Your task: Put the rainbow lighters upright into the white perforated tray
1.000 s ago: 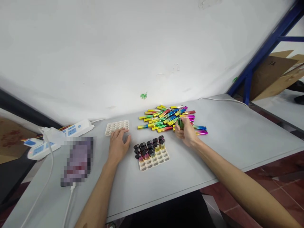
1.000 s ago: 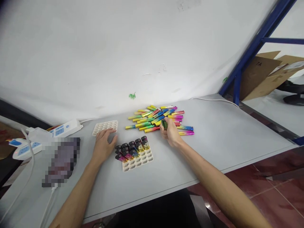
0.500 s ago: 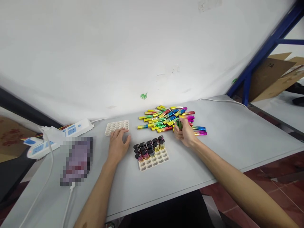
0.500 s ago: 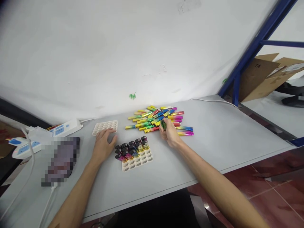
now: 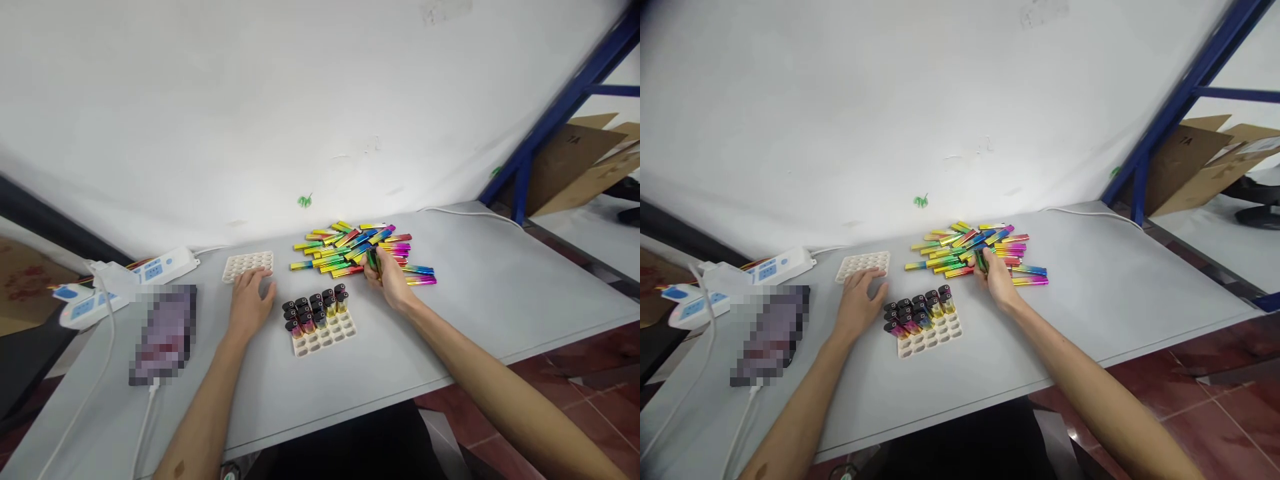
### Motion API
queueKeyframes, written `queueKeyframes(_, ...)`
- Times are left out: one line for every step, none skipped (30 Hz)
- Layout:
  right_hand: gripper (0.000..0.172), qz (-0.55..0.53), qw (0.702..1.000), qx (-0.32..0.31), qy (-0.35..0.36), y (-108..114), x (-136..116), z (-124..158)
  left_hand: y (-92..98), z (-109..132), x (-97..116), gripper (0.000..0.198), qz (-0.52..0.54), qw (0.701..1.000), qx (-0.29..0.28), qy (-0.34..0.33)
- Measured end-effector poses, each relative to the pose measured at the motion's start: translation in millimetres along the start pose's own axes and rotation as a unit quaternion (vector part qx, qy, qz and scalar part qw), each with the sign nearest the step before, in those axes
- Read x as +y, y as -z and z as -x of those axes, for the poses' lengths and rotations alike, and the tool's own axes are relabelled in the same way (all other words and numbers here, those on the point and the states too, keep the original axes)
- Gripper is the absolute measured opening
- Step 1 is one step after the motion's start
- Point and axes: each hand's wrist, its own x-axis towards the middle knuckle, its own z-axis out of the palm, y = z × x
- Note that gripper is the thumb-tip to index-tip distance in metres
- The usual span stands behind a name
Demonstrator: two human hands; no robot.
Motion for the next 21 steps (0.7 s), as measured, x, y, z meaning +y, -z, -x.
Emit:
queueKeyframes(0.046,0.031,0.999,0.003,0.031,0,0,0,0.0,0,0,0.027,0.000,1.000,0.000,0.000)
queueKeyframes(0.044,0.067,0.996,0.003,0.061,1,0,0,0.0,0,0,0.027,0.000,1.000,0.001,0.000)
queueKeyframes(0.041,0.106,0.991,0.001,0.087,1,-2,1,0.0,0,1,0.027,0.001,1.000,0.001,0.000)
queueKeyframes(0.037,0.146,0.983,0.001,0.110,2,-3,2,0.1,0,1,0.027,0.002,1.000,0.002,0.000)
queueKeyframes(0.033,0.183,0.974,0.003,0.133,3,-6,3,0.1,0,1,0.027,0.002,1.000,0.002,0.001)
queueKeyframes(0.029,0.216,0.964,0.008,0.154,4,-10,6,0.2,0,1,0.027,0.002,1.000,0.002,0.001)
queueKeyframes(0.027,0.243,0.954,0.016,0.174,4,-14,8,0.2,0,1,0.027,0.002,1.000,0.002,0.002)
queueKeyframes(0.027,0.263,0.945,0.025,0.191,5,-18,12,0.2,0,2,0.027,0.003,1.000,0.003,0.002)
queueKeyframes(0.026,0.277,0.939,0.030,0.201,5,-23,17,0.2,0,2,0.027,0.003,1.000,0.003,0.003)
queueKeyframes(0.026,0.282,0.937,0.029,0.203,5,-28,22,0.1,0,2,0.027,0.003,1.000,0.003,0.003)
queueKeyframes(0.025,0.281,0.938,0.025,0.201,4,-33,29,0.1,0,2,0.027,0.004,1.000,0.002,0.003)
queueKeyframes(0.026,0.277,0.940,0.018,0.197,3,-37,36,0.0,0,2,0.027,0.004,1.000,0.002,0.003)
queueKeyframes(0.026,0.272,0.942,0.010,0.196,2,-41,44,-0.1,0,2,0.027,0.004,1.000,0.002,0.004)
queueKeyframes(0.025,0.271,0.941,0.004,0.202,0,-44,51,-0.1,0,2,0.028,0.004,1.000,0.001,0.005)
queueKeyframes(0.025,0.277,0.937,-0.002,0.212,-2,-46,59,0.0,0,2,0.028,0.005,1.000,0.000,0.005)
queueKeyframes(0.023,0.291,0.930,-0.007,0.226,-3,-47,65,0.1,0,2,0.028,0.005,1.000,-0.001,0.006)
queueKeyframes(0.022,0.312,0.918,-0.010,0.243,-5,-49,71,0.3,-1,3,0.028,0.006,1.000,-0.002,0.007)
queueKeyframes(0.019,0.336,0.905,-0.012,0.262,-7,-50,77,0.5,-1,3,0.028,0.006,1.000,-0.003,0.008)
queueKeyframes(0.017,0.359,0.889,-0.012,0.283,-9,-51,81,0.7,-1,3,0.028,0.006,1.000,-0.004,0.009)
queueKeyframes(0.016,0.379,0.874,-0.008,0.305,-11,-52,84,1.0,-1,3,0.028,0.007,1.000,-0.004,0.010)
queueKeyframes(0.014,0.392,0.859,0.001,0.328,-12,-54,87,1.1,-1,3,0.028,0.007,1.000,-0.005,0.011)
